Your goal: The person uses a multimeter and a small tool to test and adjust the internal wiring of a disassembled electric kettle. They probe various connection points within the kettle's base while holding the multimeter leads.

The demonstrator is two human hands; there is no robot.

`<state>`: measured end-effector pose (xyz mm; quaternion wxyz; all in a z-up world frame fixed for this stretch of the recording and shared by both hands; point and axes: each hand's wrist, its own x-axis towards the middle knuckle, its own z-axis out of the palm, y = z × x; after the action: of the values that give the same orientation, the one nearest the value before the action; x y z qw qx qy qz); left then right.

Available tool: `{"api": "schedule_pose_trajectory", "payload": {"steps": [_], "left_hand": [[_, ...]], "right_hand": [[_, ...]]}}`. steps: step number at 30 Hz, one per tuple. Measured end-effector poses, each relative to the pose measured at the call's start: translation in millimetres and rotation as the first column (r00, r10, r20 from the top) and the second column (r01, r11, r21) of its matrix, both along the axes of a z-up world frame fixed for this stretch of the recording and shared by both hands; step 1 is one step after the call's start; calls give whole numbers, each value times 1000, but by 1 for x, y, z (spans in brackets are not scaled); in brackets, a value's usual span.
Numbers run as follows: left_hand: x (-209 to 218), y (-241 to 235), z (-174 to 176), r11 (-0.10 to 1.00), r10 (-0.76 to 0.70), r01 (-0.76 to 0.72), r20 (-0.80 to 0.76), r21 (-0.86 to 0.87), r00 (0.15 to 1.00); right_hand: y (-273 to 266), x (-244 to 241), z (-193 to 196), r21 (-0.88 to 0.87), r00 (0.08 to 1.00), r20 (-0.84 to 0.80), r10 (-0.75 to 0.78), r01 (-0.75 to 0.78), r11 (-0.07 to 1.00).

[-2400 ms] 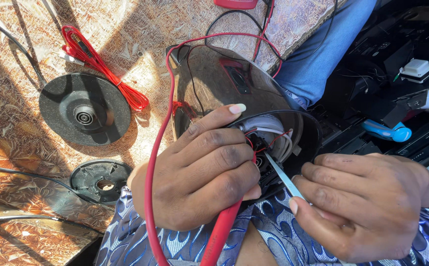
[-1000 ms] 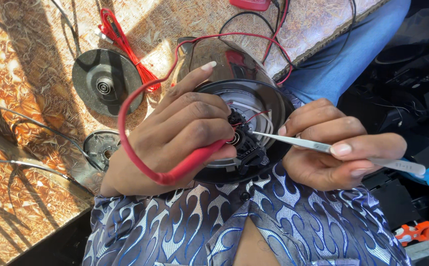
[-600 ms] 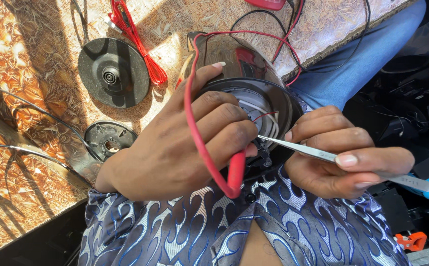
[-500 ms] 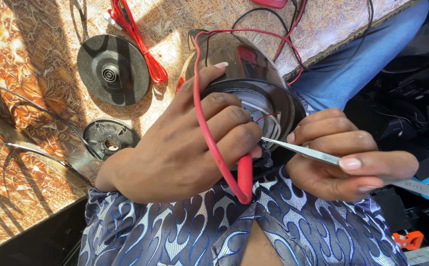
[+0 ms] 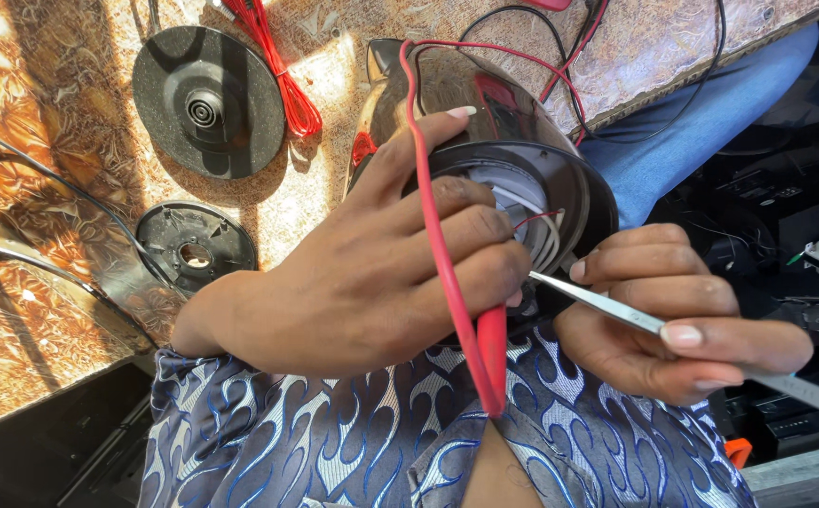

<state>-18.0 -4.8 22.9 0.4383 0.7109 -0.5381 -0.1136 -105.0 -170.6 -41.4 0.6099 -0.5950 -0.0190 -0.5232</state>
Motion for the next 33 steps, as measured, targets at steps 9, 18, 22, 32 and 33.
{"api": "schedule_pose_trajectory", "payload": {"steps": [9, 18, 22, 32, 33], "left_hand": [[-2, 2, -2, 1000, 15, -14, 78, -19, 997], [-5, 3, -4, 996, 22, -17, 65, -88, 998], [-5, 6, -5, 995, 25, -19, 62, -93, 998], [0, 9, -3, 992, -25, 22, -19, -128, 1000], [0, 9, -4, 991, -32, 30, -14, -130, 999]], "right_hand": [[-9, -19, -5, -62, 997, -46, 68, -70, 996], [-14, -33, -7, -155, 993, -79, 92, -103, 983], [-20, -37, -5, -260, 982, -169, 82, -124, 958], [-28, -44, -28, -176, 992, -102, -77, 58, 983], [-30, -47, -31, -184, 990, -120, -72, 49, 982]]}}
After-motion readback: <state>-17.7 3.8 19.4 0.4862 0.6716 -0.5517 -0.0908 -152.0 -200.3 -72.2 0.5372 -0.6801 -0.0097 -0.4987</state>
